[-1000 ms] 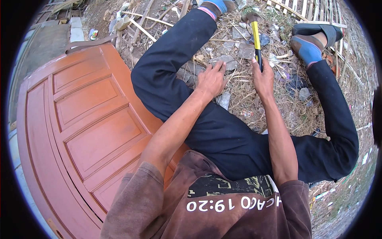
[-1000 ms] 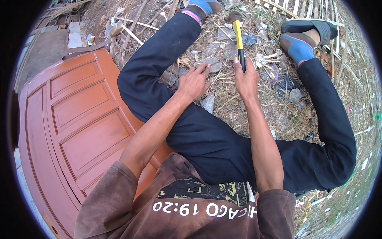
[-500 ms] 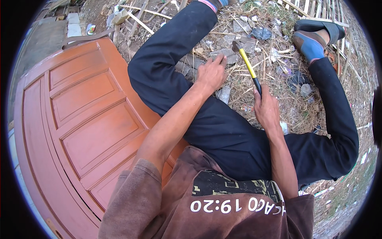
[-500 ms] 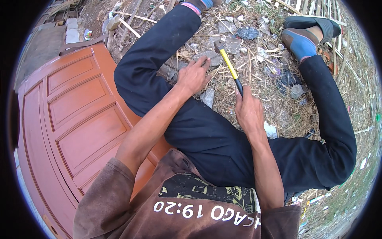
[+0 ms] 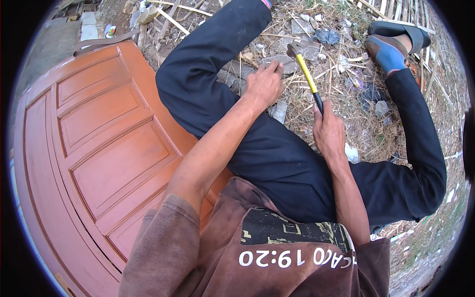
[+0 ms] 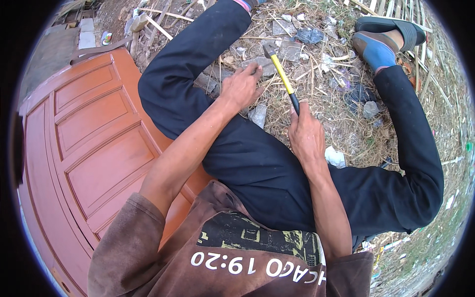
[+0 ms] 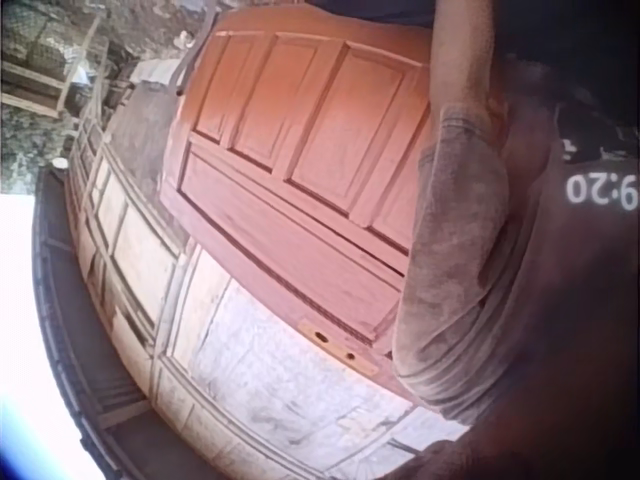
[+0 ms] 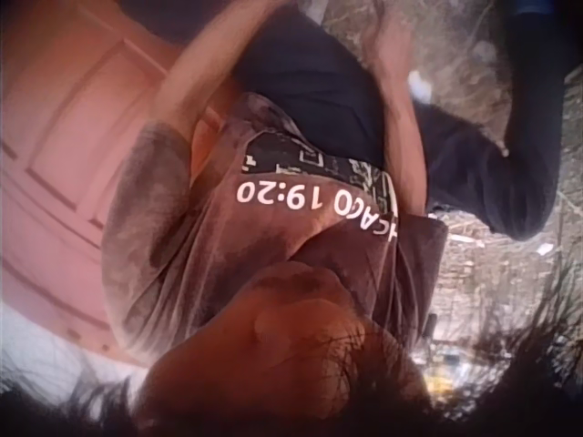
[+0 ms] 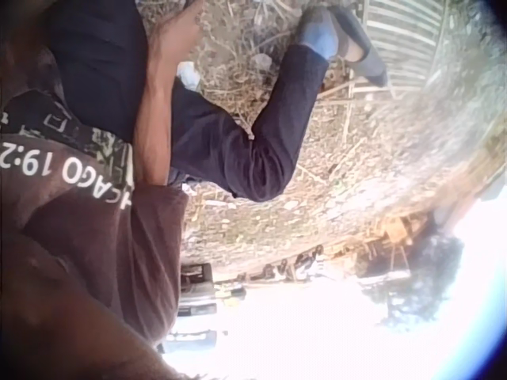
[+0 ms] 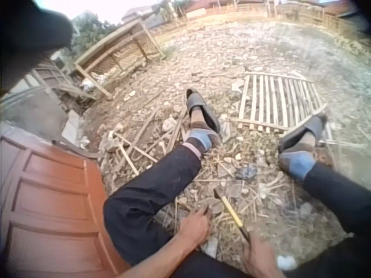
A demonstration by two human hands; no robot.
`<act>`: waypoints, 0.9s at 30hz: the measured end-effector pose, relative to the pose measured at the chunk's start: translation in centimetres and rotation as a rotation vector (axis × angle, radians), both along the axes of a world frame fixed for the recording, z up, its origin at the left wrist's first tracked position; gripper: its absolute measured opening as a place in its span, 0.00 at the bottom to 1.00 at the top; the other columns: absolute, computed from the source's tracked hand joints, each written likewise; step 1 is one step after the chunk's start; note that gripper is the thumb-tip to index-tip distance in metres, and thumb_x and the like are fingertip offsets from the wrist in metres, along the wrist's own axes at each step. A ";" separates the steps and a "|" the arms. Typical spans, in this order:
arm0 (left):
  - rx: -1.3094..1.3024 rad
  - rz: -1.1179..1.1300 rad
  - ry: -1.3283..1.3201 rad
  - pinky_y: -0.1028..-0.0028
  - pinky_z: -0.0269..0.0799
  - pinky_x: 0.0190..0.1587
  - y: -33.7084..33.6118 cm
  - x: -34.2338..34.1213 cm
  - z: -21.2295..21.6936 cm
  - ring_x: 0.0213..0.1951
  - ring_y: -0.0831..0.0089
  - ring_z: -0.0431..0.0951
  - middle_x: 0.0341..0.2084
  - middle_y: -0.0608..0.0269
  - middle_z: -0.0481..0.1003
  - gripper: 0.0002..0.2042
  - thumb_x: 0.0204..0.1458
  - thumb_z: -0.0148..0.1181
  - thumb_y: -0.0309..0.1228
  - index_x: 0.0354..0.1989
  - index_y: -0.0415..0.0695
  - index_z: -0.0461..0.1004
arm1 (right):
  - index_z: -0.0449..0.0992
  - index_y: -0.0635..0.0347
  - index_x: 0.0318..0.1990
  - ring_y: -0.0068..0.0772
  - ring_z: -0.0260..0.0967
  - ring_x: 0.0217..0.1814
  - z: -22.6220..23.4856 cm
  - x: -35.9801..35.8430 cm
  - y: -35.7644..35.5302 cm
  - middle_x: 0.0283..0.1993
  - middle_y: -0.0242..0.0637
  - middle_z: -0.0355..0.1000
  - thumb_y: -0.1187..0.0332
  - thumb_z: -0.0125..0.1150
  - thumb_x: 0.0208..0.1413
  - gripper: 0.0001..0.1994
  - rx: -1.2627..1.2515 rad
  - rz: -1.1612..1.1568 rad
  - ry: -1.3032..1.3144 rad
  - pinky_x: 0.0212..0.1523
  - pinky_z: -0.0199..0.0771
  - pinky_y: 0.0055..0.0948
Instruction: The person assembles a bamboo structure by hand, using a hammer to drive small nails into the wooden slats and picking up fallen pieces from the ground.
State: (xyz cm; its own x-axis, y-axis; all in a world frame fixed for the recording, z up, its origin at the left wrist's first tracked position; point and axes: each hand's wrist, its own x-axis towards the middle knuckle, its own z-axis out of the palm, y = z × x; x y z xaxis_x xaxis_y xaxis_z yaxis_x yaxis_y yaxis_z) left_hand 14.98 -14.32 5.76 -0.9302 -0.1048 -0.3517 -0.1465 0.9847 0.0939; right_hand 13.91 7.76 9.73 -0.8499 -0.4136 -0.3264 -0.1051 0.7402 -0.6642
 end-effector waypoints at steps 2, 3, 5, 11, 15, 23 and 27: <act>0.005 0.010 -0.011 0.53 0.78 0.50 -0.1 -0.4 0.2 0.56 0.53 0.74 0.64 0.59 0.63 0.29 0.56 0.62 0.42 0.64 0.42 0.66 | 0.65 0.62 0.42 0.67 0.73 0.27 1.4 0.0 -0.7 0.23 0.57 0.72 0.65 0.50 0.68 0.09 -0.061 -0.019 -0.028 0.26 0.66 0.59; 0.012 0.014 -0.018 0.52 0.78 0.50 -0.1 -0.5 0.3 0.56 0.52 0.74 0.65 0.58 0.63 0.29 0.55 0.62 0.42 0.64 0.42 0.66 | 0.65 0.62 0.42 0.67 0.72 0.27 1.8 0.3 -1.0 0.23 0.57 0.72 0.64 0.50 0.69 0.09 -0.133 -0.058 -0.030 0.27 0.67 0.59; 0.004 0.013 -0.027 0.52 0.78 0.50 0.0 -0.3 0.3 0.56 0.52 0.74 0.65 0.58 0.62 0.30 0.55 0.62 0.42 0.64 0.42 0.66 | 0.65 0.62 0.43 0.68 0.72 0.27 0.9 1.1 -0.9 0.23 0.57 0.72 0.64 0.49 0.69 0.09 -0.204 -0.096 -0.035 0.27 0.67 0.59; 0.030 0.009 0.003 0.49 0.77 0.49 -0.1 -0.5 0.4 0.56 0.50 0.74 0.64 0.55 0.62 0.30 0.55 0.64 0.40 0.64 0.41 0.66 | 0.65 0.62 0.42 0.68 0.72 0.27 0.6 0.7 -1.0 0.22 0.59 0.71 0.66 0.52 0.68 0.08 -0.163 -0.086 -0.087 0.25 0.66 0.57; 0.021 0.010 -0.027 0.49 0.77 0.51 0.3 -0.6 0.4 0.57 0.50 0.73 0.64 0.55 0.61 0.30 0.55 0.64 0.40 0.64 0.40 0.66 | 0.64 0.62 0.41 0.69 0.71 0.25 -2.2 2.3 -0.7 0.22 0.59 0.71 0.66 0.52 0.68 0.08 -0.090 -0.087 -0.031 0.25 0.65 0.58; 0.039 0.014 -0.053 0.49 0.77 0.51 0.0 -0.9 0.7 0.57 0.50 0.73 0.64 0.55 0.61 0.31 0.54 0.64 0.40 0.65 0.39 0.65 | 0.64 0.62 0.41 0.70 0.71 0.26 -1.4 1.6 -0.6 0.21 0.61 0.70 0.64 0.52 0.68 0.10 -0.125 -0.119 -0.035 0.26 0.65 0.60; 0.027 0.006 -0.039 0.50 0.77 0.51 0.1 -0.2 0.6 0.58 0.51 0.73 0.65 0.54 0.61 0.32 0.54 0.64 0.40 0.65 0.38 0.64 | 0.64 0.62 0.41 0.71 0.71 0.26 -1.8 1.7 -0.7 0.21 0.61 0.71 0.64 0.51 0.68 0.10 -0.035 -0.062 -0.121 0.27 0.65 0.61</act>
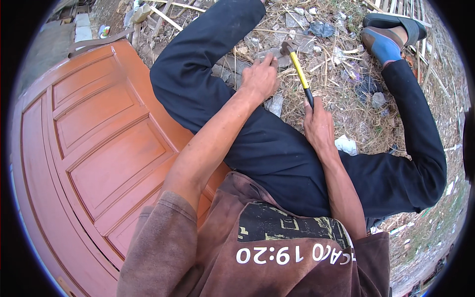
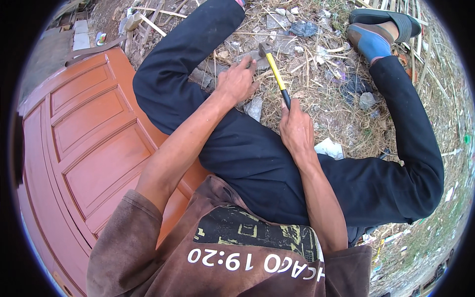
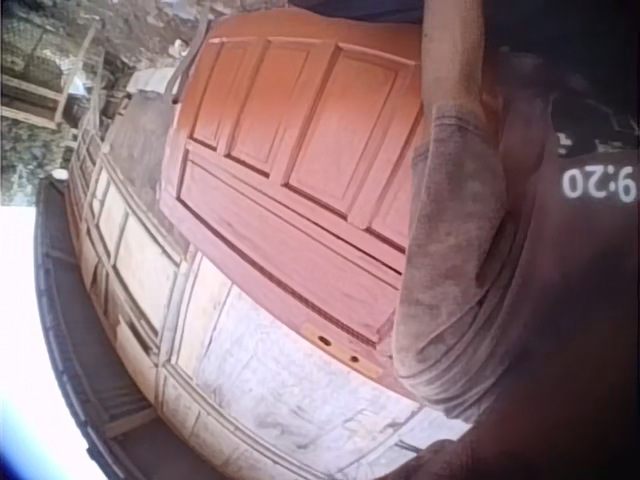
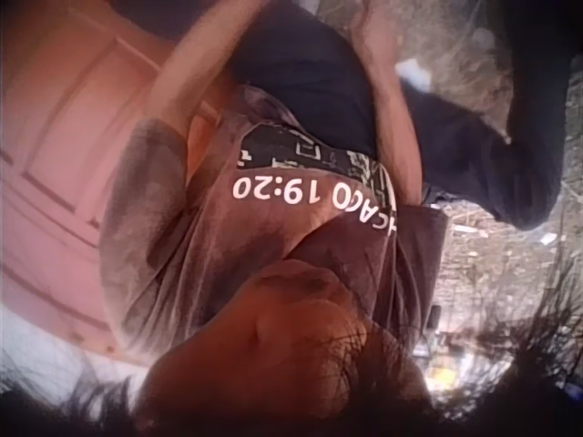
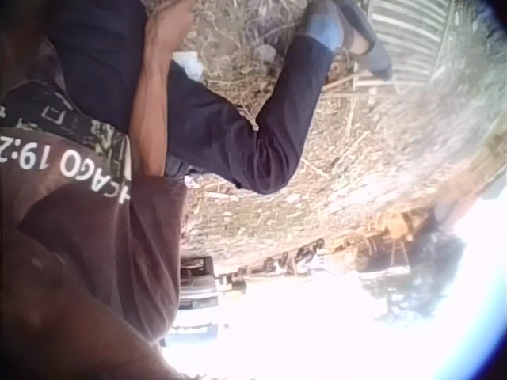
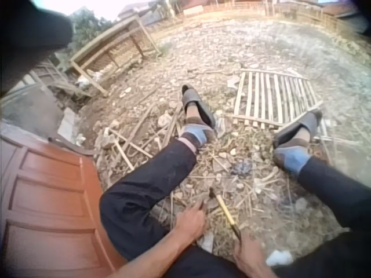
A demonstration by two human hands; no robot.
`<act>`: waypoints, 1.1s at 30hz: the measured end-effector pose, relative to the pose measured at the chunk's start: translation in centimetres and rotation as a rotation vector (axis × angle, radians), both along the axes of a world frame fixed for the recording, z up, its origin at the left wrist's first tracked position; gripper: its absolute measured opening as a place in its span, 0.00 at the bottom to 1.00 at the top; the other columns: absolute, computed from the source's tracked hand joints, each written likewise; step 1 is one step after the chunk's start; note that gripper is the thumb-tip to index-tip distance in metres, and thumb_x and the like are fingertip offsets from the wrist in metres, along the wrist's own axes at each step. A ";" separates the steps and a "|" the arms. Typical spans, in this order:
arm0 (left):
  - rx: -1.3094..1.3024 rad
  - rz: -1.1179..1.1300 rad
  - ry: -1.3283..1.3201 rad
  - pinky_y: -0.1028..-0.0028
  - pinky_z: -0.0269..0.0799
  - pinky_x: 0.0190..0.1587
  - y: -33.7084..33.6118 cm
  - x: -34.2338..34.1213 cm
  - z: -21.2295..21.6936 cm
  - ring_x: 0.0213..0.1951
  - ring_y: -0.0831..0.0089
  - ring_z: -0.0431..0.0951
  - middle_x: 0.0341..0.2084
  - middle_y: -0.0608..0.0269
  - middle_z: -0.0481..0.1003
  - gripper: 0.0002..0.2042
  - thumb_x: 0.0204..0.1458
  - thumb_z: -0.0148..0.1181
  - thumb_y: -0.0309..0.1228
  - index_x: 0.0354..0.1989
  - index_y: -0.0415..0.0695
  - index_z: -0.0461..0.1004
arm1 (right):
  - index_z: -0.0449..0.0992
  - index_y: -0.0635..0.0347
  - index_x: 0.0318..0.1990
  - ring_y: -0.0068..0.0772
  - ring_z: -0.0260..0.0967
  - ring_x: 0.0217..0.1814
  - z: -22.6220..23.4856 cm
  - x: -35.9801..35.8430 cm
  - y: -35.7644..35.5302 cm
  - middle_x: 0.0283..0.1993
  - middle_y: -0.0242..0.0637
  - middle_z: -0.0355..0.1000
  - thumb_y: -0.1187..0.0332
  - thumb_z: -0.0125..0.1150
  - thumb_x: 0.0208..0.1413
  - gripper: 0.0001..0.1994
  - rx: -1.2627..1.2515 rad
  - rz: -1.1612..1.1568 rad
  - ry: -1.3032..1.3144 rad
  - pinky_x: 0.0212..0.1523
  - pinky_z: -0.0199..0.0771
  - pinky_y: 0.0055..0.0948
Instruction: The person assembles a bamboo structure by hand, using a hammer to drive small nails into the wooden slats and picking up fallen pieces from the ground.
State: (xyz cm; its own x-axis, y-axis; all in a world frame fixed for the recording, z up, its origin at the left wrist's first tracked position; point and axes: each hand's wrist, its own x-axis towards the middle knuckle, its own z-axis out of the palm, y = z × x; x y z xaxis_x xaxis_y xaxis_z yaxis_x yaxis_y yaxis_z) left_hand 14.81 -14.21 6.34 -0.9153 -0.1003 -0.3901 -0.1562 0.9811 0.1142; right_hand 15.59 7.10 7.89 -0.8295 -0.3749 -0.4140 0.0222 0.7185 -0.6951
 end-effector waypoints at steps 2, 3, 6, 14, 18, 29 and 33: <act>0.000 -0.001 0.006 0.50 0.76 0.51 0.1 -0.4 -0.1 0.58 0.51 0.73 0.65 0.53 0.61 0.32 0.54 0.64 0.40 0.65 0.39 0.64 | 0.64 0.63 0.41 0.71 0.71 0.25 0.6 -0.1 -0.2 0.21 0.61 0.71 0.64 0.50 0.68 0.10 -0.035 -0.003 0.026 0.26 0.65 0.61; 0.001 -0.002 0.009 0.50 0.76 0.52 0.2 -0.3 0.0 0.58 0.51 0.73 0.66 0.53 0.61 0.32 0.54 0.64 0.40 0.65 0.39 0.65 | 0.64 0.63 0.41 0.71 0.70 0.25 0.7 0.2 -0.2 0.21 0.61 0.71 0.64 0.50 0.68 0.10 -0.078 -0.033 0.053 0.26 0.65 0.61; 0.001 0.004 0.006 0.50 0.75 0.53 0.1 -0.5 -0.2 0.59 0.50 0.72 0.66 0.52 0.61 0.32 0.53 0.64 0.40 0.65 0.39 0.65 | 0.64 0.63 0.41 0.70 0.70 0.24 -0.6 0.3 -0.2 0.20 0.60 0.70 0.65 0.50 0.68 0.10 -0.067 -0.028 0.157 0.25 0.64 0.61; 0.008 -0.002 -0.045 0.51 0.74 0.55 0.2 -0.7 0.5 0.60 0.50 0.72 0.67 0.52 0.60 0.33 0.54 0.64 0.40 0.66 0.37 0.64 | 0.63 0.63 0.40 0.69 0.70 0.24 -0.7 0.4 -0.1 0.20 0.60 0.69 0.66 0.51 0.68 0.09 -0.128 -0.072 0.123 0.24 0.64 0.60; -0.017 0.011 -0.036 0.51 0.75 0.54 0.2 -0.4 0.2 0.60 0.50 0.71 0.67 0.54 0.59 0.32 0.54 0.63 0.40 0.67 0.39 0.64 | 0.63 0.64 0.39 0.69 0.70 0.24 -0.1 0.0 -0.1 0.19 0.60 0.69 0.67 0.52 0.67 0.09 0.005 -0.015 0.099 0.24 0.64 0.59; -0.010 0.002 -0.019 0.50 0.76 0.53 -0.1 -0.6 0.2 0.60 0.49 0.70 0.66 0.54 0.60 0.33 0.54 0.63 0.41 0.67 0.41 0.63 | 0.62 0.64 0.39 0.69 0.71 0.24 0.9 0.3 -0.1 0.21 0.62 0.70 0.68 0.51 0.67 0.09 -0.136 -0.005 0.160 0.26 0.68 0.61; -0.031 -0.015 -0.014 0.50 0.77 0.52 0.2 -0.3 0.1 0.60 0.50 0.72 0.64 0.54 0.61 0.32 0.54 0.63 0.41 0.66 0.41 0.64 | 0.63 0.63 0.40 0.68 0.72 0.24 -1.3 0.3 0.1 0.20 0.60 0.70 0.65 0.51 0.68 0.10 0.022 0.025 0.102 0.25 0.68 0.60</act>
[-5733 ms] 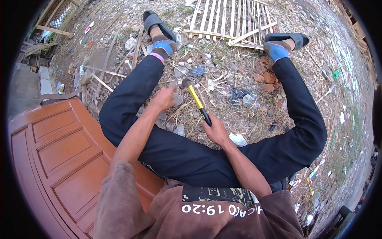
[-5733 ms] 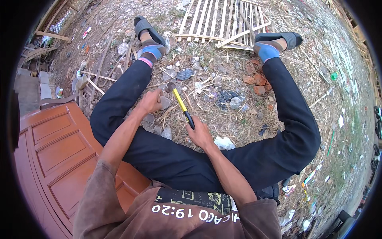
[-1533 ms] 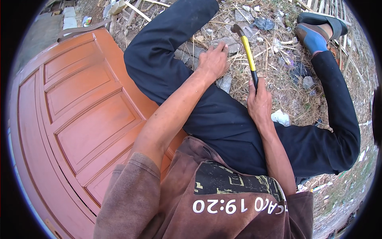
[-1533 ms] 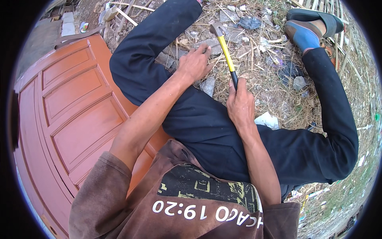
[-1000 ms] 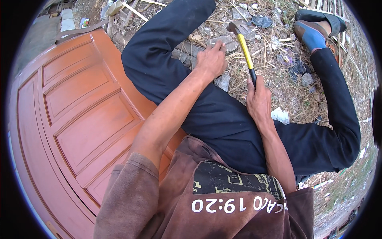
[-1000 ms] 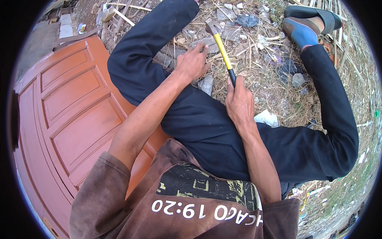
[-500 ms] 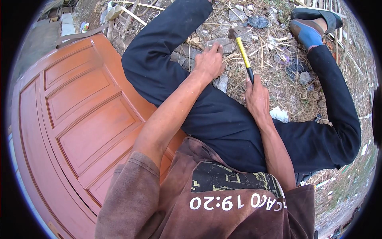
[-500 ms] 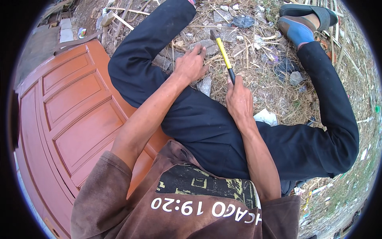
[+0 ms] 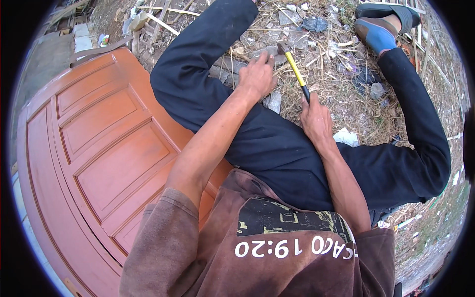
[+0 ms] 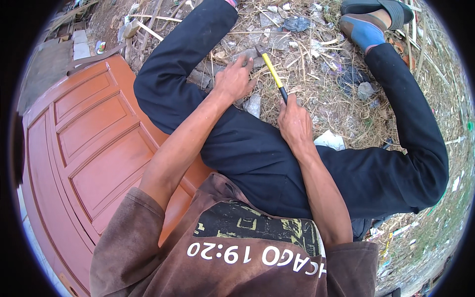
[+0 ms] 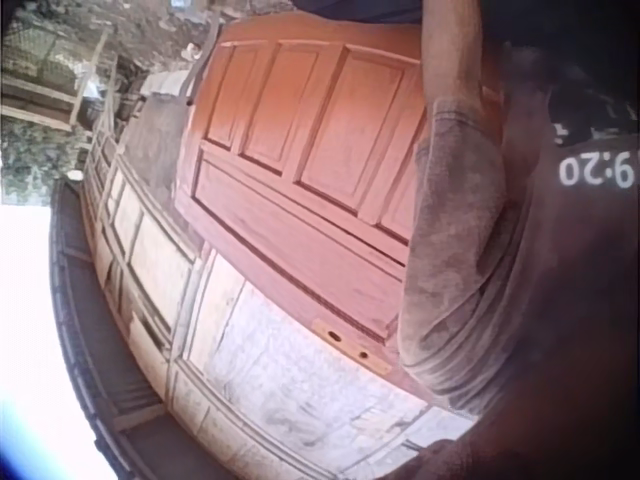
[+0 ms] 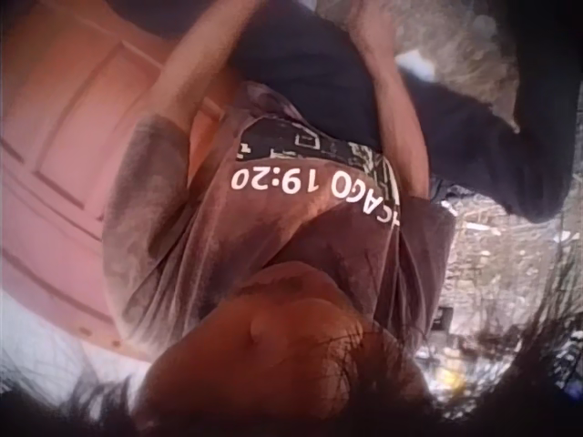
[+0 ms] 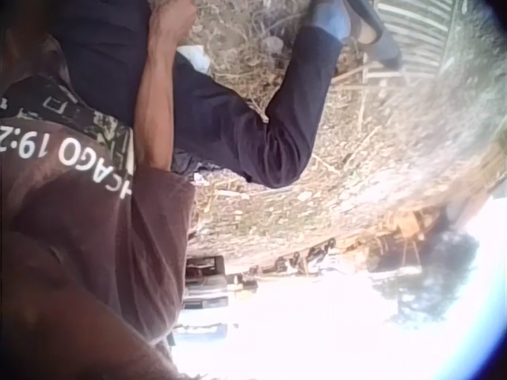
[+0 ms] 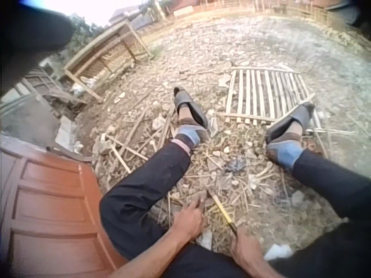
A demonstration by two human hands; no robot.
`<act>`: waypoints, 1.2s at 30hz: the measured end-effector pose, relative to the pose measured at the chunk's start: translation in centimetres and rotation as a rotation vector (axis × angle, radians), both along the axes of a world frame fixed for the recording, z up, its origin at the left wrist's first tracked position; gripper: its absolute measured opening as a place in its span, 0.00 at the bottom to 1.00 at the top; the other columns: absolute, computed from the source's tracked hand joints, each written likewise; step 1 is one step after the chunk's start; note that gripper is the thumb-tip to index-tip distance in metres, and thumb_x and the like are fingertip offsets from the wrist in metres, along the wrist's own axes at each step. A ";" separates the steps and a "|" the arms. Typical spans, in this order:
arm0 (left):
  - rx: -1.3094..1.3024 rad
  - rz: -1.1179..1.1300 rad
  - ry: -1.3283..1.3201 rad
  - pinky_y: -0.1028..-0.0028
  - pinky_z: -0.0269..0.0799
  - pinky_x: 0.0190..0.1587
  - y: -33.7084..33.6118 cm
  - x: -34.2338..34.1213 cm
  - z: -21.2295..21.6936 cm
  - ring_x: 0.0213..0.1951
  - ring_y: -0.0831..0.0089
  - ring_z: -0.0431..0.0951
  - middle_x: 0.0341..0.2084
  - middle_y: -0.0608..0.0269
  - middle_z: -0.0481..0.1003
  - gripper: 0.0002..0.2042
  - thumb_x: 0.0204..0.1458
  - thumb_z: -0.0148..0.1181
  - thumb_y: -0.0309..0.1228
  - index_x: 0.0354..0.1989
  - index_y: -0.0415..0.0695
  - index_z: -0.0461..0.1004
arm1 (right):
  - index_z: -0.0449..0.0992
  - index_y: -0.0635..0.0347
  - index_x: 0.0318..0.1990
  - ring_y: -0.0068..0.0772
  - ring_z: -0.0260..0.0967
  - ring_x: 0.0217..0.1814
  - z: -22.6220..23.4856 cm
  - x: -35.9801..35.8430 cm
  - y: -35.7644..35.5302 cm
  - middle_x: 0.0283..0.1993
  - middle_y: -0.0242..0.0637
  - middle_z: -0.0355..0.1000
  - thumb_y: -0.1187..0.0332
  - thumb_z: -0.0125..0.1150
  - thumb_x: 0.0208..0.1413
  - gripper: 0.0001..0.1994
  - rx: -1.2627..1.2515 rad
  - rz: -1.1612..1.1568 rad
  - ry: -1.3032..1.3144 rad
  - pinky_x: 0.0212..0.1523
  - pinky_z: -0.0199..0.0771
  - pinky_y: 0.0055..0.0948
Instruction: The person assembles a bamboo structure by hand, using a hammer to drive small nails into the wooden slats and picking up fallen pieces from the ground.
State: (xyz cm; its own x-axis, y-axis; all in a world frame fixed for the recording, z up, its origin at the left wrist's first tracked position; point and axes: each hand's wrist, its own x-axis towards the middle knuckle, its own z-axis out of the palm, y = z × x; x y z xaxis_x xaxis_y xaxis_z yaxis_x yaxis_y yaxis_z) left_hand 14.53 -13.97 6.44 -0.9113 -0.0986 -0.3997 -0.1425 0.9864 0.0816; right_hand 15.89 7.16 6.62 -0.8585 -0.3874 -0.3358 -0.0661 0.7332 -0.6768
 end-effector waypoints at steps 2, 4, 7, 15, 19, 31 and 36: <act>0.006 -0.012 0.024 0.51 0.76 0.52 -0.1 0.0 -0.1 0.59 0.50 0.72 0.65 0.54 0.61 0.31 0.55 0.63 0.42 0.66 0.42 0.64 | 0.63 0.63 0.40 0.68 0.72 0.24 1.1 -0.7 -0.1 0.20 0.60 0.70 0.65 0.51 0.68 0.10 -0.037 -0.026 0.009 0.25 0.67 0.60; 0.006 0.006 0.000 0.50 0.76 0.53 -0.2 0.4 0.1 0.59 0.50 0.72 0.65 0.54 0.61 0.31 0.55 0.63 0.41 0.66 0.43 0.64 | 0.64 0.63 0.41 0.68 0.71 0.24 2.2 -0.2 -0.5 0.19 0.59 0.70 0.65 0.50 0.68 0.10 -0.107 -0.056 0.011 0.25 0.67 0.60; 0.002 0.015 -0.036 0.51 0.76 0.53 -0.1 -0.1 0.2 0.59 0.51 0.73 0.66 0.54 0.61 0.30 0.56 0.62 0.41 0.66 0.44 0.65 | 0.64 0.63 0.41 0.69 0.71 0.24 2.7 -0.3 -0.3 0.19 0.59 0.70 0.64 0.50 0.69 0.10 -0.136 -0.087 0.019 0.25 0.66 0.59; 0.001 0.013 0.035 0.52 0.77 0.51 -0.1 0.0 0.2 0.55 0.51 0.77 0.64 0.53 0.63 0.28 0.56 0.62 0.42 0.64 0.45 0.68 | 0.64 0.62 0.42 0.70 0.72 0.26 1.7 -0.2 0.7 0.21 0.60 0.71 0.64 0.50 0.68 0.10 -0.023 -0.071 -0.088 0.27 0.67 0.60; 0.008 0.010 0.043 0.52 0.77 0.51 -0.3 -0.1 -0.1 0.54 0.51 0.77 0.63 0.54 0.64 0.28 0.55 0.62 0.42 0.63 0.45 0.69 | 0.64 0.62 0.42 0.70 0.72 0.26 2.1 -0.1 0.4 0.20 0.59 0.70 0.63 0.50 0.68 0.10 -0.054 -0.051 -0.043 0.28 0.68 0.60; 0.030 0.006 0.074 0.53 0.77 0.51 -0.4 -0.1 -0.3 0.53 0.52 0.78 0.61 0.56 0.66 0.26 0.55 0.62 0.41 0.62 0.44 0.71 | 0.64 0.62 0.42 0.70 0.71 0.27 2.5 0.1 0.2 0.23 0.60 0.71 0.63 0.50 0.68 0.10 -0.068 -0.026 -0.039 0.27 0.67 0.61; 0.017 -0.001 0.106 0.53 0.77 0.51 -0.4 0.2 -0.5 0.52 0.51 0.78 0.61 0.56 0.66 0.27 0.55 0.62 0.41 0.62 0.44 0.72 | 0.64 0.62 0.42 0.70 0.71 0.27 3.0 0.0 -0.1 0.22 0.60 0.71 0.63 0.50 0.69 0.11 -0.071 -0.029 -0.058 0.27 0.67 0.60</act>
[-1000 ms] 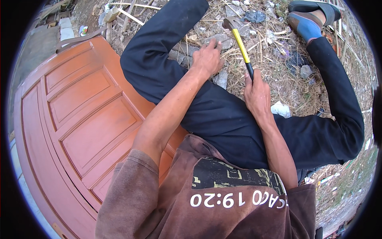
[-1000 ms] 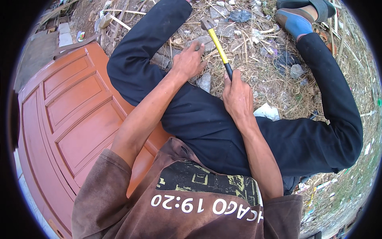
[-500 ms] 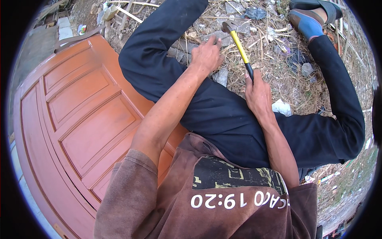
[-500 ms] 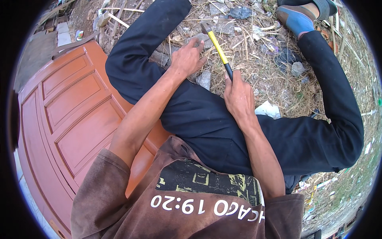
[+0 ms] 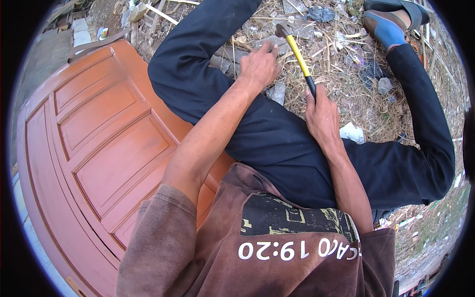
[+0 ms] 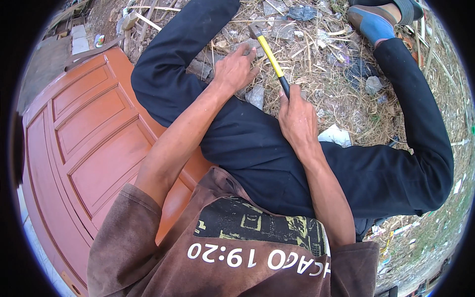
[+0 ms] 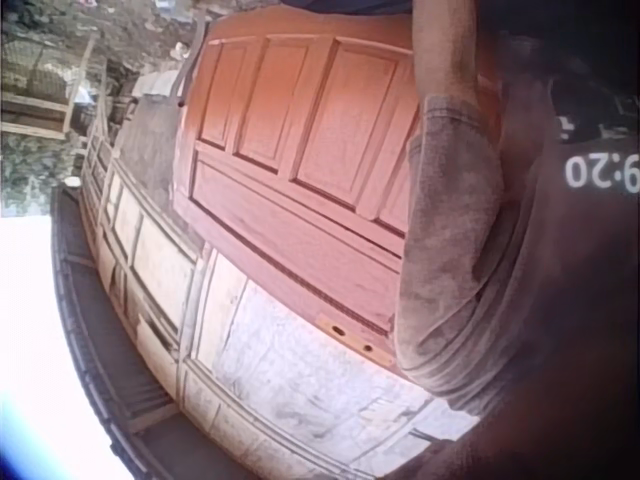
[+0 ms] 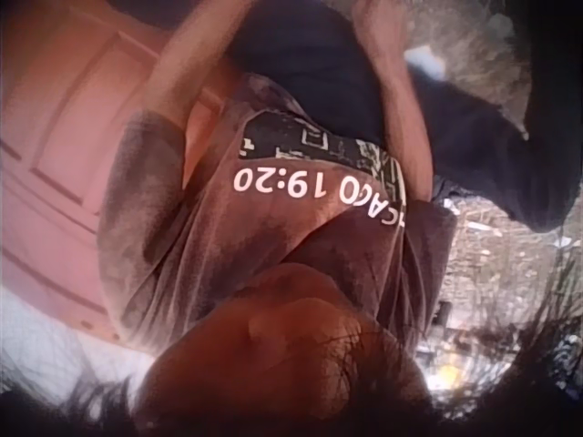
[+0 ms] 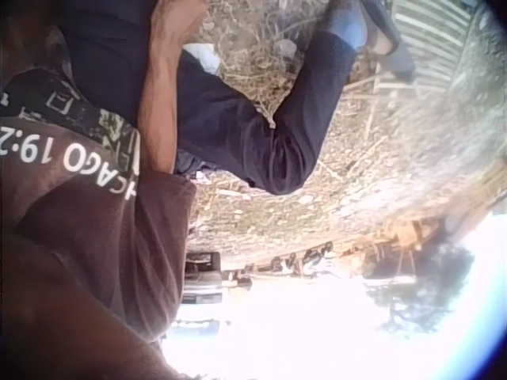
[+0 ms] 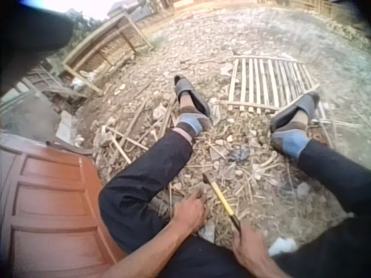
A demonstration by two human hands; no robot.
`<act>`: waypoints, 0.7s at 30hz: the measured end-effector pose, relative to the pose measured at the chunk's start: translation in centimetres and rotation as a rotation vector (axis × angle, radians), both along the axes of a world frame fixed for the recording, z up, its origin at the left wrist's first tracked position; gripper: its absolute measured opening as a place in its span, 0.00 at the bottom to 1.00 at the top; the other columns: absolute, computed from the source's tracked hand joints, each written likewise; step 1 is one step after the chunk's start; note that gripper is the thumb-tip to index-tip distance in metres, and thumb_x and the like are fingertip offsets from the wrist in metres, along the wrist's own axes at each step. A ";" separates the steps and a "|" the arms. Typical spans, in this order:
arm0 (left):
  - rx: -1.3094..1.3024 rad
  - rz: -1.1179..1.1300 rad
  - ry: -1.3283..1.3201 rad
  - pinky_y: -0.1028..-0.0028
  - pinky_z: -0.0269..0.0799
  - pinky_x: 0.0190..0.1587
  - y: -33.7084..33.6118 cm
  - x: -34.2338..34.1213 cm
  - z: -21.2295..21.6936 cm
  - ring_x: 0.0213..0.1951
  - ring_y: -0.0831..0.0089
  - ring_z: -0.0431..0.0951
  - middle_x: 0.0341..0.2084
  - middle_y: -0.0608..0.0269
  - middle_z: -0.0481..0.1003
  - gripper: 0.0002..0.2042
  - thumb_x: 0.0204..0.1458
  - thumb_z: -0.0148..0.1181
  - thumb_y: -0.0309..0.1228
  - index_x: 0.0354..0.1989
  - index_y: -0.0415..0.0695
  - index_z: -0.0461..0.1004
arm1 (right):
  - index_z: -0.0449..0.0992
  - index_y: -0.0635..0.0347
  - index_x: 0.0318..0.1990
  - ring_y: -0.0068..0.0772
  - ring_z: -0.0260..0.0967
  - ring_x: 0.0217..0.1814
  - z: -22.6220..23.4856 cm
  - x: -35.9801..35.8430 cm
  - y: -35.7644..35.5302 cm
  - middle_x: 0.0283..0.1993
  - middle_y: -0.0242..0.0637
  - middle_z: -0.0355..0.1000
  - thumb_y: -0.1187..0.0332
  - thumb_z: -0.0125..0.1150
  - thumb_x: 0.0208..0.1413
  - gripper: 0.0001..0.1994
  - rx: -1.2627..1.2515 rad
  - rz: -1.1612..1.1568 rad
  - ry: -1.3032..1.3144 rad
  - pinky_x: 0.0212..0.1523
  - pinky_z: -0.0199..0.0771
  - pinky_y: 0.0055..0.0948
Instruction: The person assembles a bamboo structure by hand, using a hammer to drive small nails into the wooden slats and picking up fallen pieces from the ground.
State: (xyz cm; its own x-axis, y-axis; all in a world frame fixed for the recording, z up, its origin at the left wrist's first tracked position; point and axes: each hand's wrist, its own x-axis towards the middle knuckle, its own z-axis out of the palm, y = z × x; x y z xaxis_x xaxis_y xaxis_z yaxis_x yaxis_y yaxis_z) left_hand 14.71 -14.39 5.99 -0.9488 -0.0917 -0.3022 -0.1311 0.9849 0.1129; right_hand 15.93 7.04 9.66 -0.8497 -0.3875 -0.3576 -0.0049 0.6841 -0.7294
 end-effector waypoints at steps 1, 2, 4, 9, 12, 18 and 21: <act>0.001 0.001 -0.001 0.53 0.77 0.51 0.0 0.0 0.0 0.52 0.51 0.78 0.61 0.56 0.66 0.27 0.55 0.62 0.41 0.62 0.44 0.72 | 0.64 0.62 0.42 0.71 0.71 0.27 0.0 0.0 0.0 0.22 0.60 0.71 0.62 0.49 0.69 0.11 -0.008 0.002 -0.004 0.27 0.67 0.60; 0.006 0.005 -0.005 0.53 0.77 0.51 -0.1 0.0 0.0 0.52 0.51 0.78 0.61 0.56 0.66 0.26 0.55 0.62 0.41 0.62 0.44 0.72 | 0.64 0.62 0.42 0.71 0.71 0.27 -0.1 0.0 0.0 0.22 0.60 0.71 0.62 0.49 0.69 0.11 -0.007 0.001 -0.004 0.27 0.67 0.60; 0.011 0.008 -0.008 0.53 0.77 0.51 -0.1 -0.1 0.1 0.52 0.51 0.78 0.61 0.56 0.67 0.26 0.55 0.62 0.41 0.61 0.44 0.72 | 0.64 0.62 0.42 0.71 0.71 0.28 -0.3 0.1 0.1 0.22 0.61 0.71 0.63 0.49 0.69 0.10 0.001 0.006 0.000 0.28 0.67 0.61; 0.016 0.014 -0.015 0.53 0.77 0.50 -0.2 -0.1 0.0 0.51 0.51 0.79 0.59 0.56 0.67 0.26 0.56 0.61 0.41 0.62 0.44 0.72 | 0.64 0.62 0.42 0.71 0.71 0.28 -0.7 0.2 0.1 0.22 0.61 0.71 0.63 0.50 0.69 0.10 0.009 0.008 -0.013 0.28 0.67 0.62; 0.013 0.014 -0.011 0.53 0.77 0.50 -0.1 -0.1 0.1 0.51 0.51 0.79 0.60 0.56 0.67 0.26 0.56 0.61 0.42 0.62 0.44 0.72 | 0.64 0.62 0.42 0.71 0.71 0.27 -0.5 0.3 -0.1 0.22 0.61 0.71 0.63 0.50 0.68 0.10 0.033 0.017 -0.024 0.28 0.67 0.62; 0.022 0.029 -0.063 0.52 0.76 0.52 0.1 -0.1 0.2 0.53 0.50 0.77 0.61 0.55 0.67 0.27 0.55 0.61 0.42 0.62 0.44 0.71 | 0.63 0.63 0.41 0.71 0.71 0.27 -1.3 -0.2 -0.1 0.22 0.61 0.71 0.64 0.50 0.68 0.10 0.046 0.040 0.034 0.28 0.67 0.62; 0.013 0.020 -0.019 0.52 0.76 0.52 -0.2 0.0 0.1 0.53 0.49 0.77 0.62 0.55 0.66 0.28 0.55 0.62 0.42 0.63 0.44 0.71 | 0.63 0.64 0.41 0.71 0.72 0.27 0.1 -0.1 -0.6 0.22 0.61 0.71 0.65 0.51 0.68 0.10 -0.037 0.000 0.032 0.28 0.68 0.62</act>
